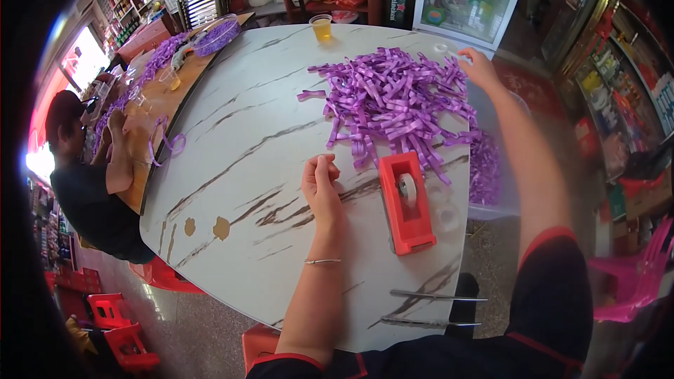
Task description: Assembling decorative bows from purple paper strips using a tape dispenser.
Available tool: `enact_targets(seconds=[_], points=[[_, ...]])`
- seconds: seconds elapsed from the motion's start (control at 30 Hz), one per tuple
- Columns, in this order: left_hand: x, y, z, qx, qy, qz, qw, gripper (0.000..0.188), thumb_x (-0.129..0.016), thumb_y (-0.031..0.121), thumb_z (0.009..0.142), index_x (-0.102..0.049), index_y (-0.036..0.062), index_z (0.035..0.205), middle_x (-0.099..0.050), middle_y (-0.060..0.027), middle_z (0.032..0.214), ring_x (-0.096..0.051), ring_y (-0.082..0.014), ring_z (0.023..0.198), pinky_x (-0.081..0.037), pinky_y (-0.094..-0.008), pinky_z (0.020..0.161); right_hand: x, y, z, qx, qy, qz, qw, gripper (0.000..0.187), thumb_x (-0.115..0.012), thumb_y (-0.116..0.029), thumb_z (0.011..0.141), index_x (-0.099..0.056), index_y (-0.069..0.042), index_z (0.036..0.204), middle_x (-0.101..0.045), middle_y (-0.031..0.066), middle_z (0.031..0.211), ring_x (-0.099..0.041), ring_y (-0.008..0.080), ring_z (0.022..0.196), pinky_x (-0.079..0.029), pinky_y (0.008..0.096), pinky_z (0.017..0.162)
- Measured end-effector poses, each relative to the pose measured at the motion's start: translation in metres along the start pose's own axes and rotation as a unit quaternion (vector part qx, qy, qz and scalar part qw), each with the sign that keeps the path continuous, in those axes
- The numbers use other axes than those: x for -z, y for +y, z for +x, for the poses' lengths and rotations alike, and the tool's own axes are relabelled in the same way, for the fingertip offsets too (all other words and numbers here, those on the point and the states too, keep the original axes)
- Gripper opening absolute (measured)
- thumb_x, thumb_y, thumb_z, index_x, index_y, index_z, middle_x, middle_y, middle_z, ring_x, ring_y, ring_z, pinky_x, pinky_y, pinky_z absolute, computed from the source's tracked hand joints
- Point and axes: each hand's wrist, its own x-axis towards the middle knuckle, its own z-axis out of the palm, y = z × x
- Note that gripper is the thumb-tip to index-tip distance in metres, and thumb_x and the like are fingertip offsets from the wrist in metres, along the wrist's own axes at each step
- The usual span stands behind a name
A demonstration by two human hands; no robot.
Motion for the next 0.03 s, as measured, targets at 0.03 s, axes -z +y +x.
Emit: enact_targets(seconds=[0.03], points=[[0.0036, 0.0008, 0.0002, 0.005, 0.002, 0.002, 1.0, 0.018, -0.049, 0.022, 0.089, -0.057, 0.0065, 0.083, -0.045, 0.0034, 0.066, -0.04, -0.0056, 0.064, -0.032, -0.0188, 0.06, -0.0098, -0.0029, 0.0032, 0.003, -0.004, 0.007, 1.0, 0.033, -0.059, -0.024, 0.078, -0.055, -0.009, 0.107, -0.053, 0.0164, 0.116, -0.051, 0.0275, 0.107, -0.04, 0.0344, 0.088]])
